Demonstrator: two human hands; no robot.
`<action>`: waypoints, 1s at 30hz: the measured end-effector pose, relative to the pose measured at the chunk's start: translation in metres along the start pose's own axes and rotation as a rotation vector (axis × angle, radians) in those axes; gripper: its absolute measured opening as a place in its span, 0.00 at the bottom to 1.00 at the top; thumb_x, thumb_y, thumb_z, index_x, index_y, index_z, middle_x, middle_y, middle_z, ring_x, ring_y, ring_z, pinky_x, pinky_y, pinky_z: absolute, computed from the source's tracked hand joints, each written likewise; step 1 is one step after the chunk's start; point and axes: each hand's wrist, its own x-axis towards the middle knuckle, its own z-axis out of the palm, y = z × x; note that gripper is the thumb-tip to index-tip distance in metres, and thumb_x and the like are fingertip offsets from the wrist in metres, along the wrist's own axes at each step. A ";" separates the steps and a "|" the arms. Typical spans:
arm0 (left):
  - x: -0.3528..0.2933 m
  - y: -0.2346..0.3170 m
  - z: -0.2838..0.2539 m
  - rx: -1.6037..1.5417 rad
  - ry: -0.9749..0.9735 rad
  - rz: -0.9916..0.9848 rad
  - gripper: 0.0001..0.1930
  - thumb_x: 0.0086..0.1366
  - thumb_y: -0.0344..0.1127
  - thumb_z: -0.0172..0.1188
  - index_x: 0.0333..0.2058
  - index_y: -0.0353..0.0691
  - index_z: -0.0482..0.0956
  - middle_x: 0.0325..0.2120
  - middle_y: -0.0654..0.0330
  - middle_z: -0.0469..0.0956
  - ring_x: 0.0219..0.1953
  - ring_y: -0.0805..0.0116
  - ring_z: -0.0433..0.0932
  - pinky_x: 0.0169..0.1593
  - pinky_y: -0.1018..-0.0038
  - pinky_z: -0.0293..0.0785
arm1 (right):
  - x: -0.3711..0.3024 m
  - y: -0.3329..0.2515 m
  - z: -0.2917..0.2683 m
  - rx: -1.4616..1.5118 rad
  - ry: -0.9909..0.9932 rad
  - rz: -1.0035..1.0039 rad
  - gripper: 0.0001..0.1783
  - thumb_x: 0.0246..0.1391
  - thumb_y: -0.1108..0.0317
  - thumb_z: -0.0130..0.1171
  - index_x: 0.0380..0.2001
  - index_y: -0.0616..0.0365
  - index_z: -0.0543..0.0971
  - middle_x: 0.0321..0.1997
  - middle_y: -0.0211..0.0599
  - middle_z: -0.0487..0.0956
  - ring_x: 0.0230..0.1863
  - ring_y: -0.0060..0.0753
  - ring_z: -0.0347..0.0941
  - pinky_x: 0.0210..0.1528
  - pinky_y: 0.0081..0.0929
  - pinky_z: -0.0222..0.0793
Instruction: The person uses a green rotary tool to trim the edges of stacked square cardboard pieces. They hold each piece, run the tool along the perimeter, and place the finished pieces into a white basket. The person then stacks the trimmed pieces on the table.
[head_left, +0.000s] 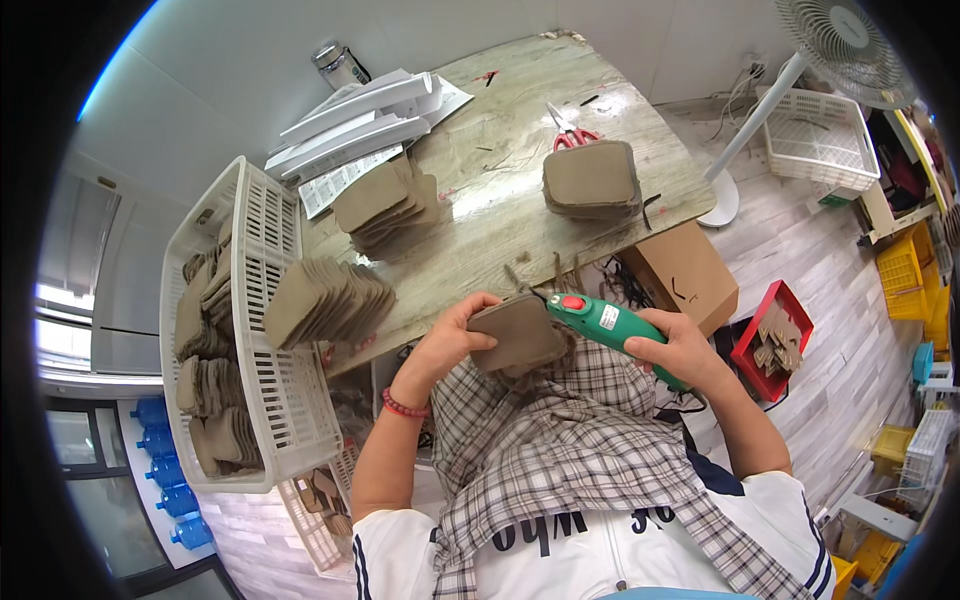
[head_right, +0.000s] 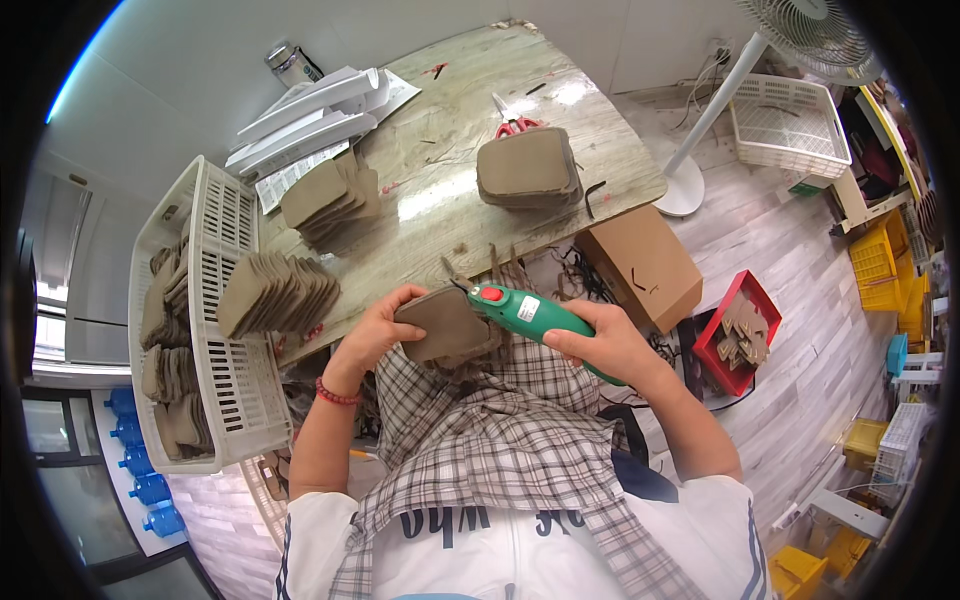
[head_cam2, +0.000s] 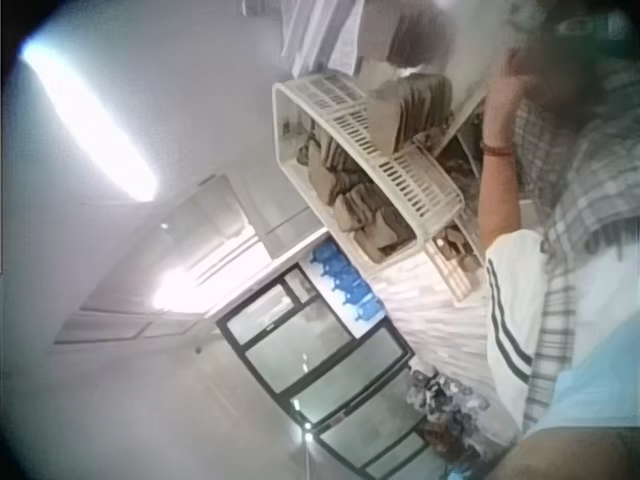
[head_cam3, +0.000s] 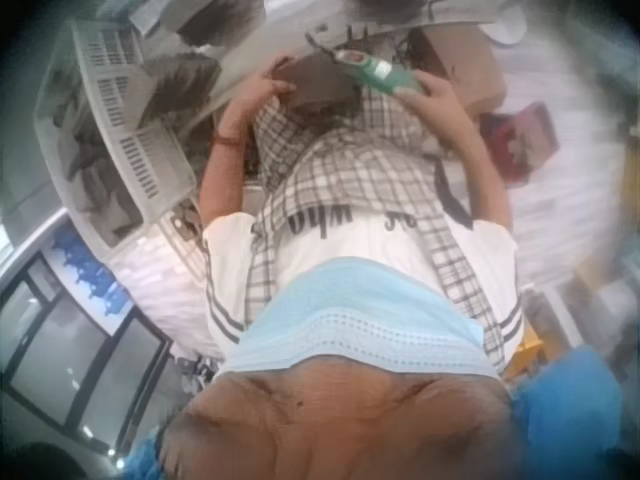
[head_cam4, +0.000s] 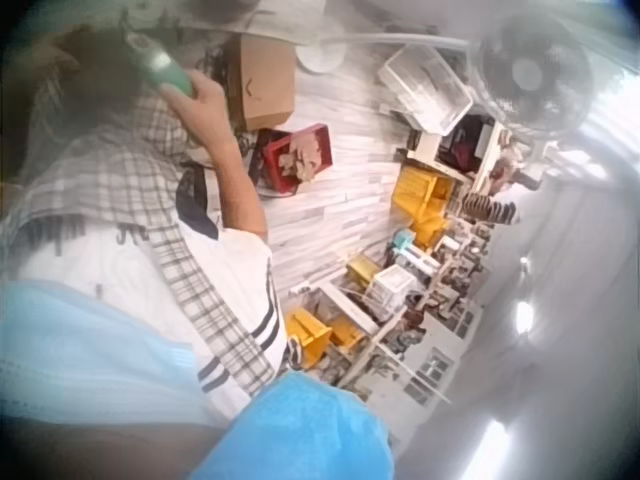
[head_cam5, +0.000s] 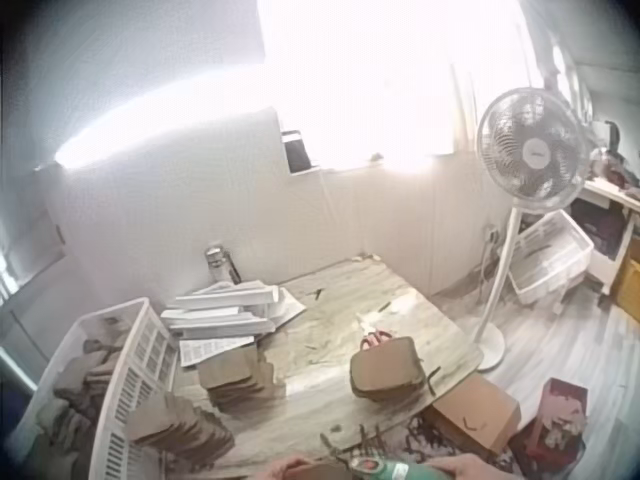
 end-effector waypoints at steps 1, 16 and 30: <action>-0.001 0.000 -0.003 0.003 0.031 0.009 0.17 0.55 0.18 0.61 0.44 0.39 0.76 0.36 0.68 0.79 0.40 0.78 0.75 0.46 0.80 0.70 | -0.001 0.001 -0.001 0.010 -0.003 0.005 0.20 0.55 0.60 0.66 0.43 0.66 0.79 0.24 0.28 0.76 0.24 0.16 0.70 0.28 0.19 0.68; 0.002 -0.020 -0.003 -0.246 0.260 0.138 0.05 0.60 0.26 0.65 0.35 0.35 0.81 0.30 0.62 0.83 0.31 0.77 0.79 0.38 0.78 0.75 | -0.004 0.009 -0.004 -0.141 -0.046 0.050 0.22 0.53 0.58 0.68 0.45 0.64 0.80 0.25 0.28 0.78 0.25 0.17 0.72 0.29 0.20 0.70; 0.006 -0.009 0.011 -0.143 0.097 0.039 0.08 0.57 0.23 0.66 0.37 0.34 0.81 0.30 0.63 0.83 0.31 0.77 0.79 0.38 0.80 0.75 | 0.007 0.005 0.007 -0.161 -0.072 0.038 0.24 0.53 0.57 0.68 0.46 0.64 0.79 0.26 0.30 0.78 0.26 0.18 0.73 0.29 0.21 0.69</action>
